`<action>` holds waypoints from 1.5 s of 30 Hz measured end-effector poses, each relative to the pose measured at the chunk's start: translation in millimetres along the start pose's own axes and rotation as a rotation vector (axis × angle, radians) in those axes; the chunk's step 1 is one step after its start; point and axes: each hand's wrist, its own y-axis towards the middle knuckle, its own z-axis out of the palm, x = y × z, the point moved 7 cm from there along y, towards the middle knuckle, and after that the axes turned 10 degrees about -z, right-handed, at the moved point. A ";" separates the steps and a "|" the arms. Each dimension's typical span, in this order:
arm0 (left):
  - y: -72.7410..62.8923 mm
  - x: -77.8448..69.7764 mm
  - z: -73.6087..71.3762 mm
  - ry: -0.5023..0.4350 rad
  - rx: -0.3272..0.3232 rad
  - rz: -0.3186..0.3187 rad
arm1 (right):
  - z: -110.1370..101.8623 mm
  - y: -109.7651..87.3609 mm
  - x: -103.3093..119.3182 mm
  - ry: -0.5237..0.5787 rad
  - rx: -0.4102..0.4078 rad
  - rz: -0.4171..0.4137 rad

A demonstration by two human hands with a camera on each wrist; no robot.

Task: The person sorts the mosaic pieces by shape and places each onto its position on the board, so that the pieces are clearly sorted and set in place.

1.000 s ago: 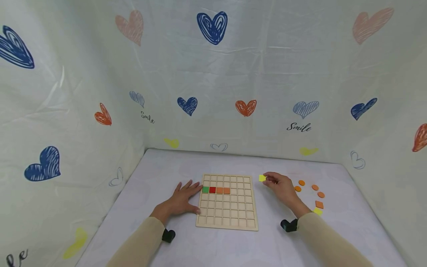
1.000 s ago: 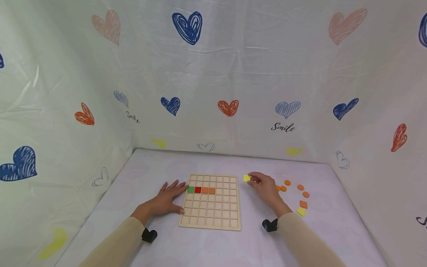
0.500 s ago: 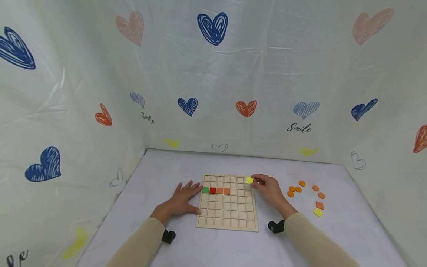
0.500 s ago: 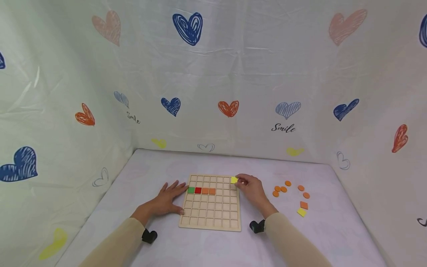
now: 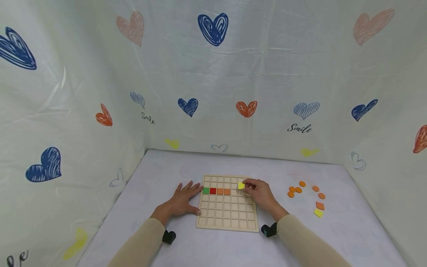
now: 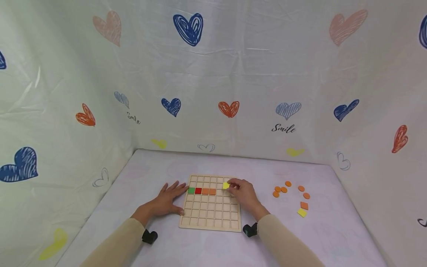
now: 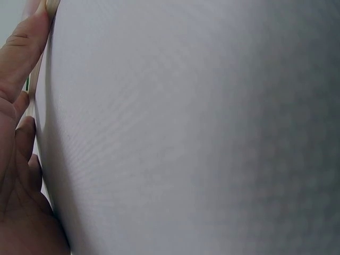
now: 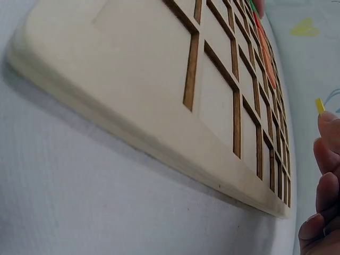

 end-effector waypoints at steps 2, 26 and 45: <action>0.3 0.5 0.1 -0.003 -0.002 0.001 | 2.8 0.1 0.6 -0.004 0.007 -0.011; 1.3 0.9 0.5 0.002 0.000 0.003 | 27.7 2.8 11.0 -0.144 0.104 -0.116; 3.1 2.3 -0.3 0.020 0.004 -0.004 | 32.3 2.8 11.9 -0.166 0.131 -0.131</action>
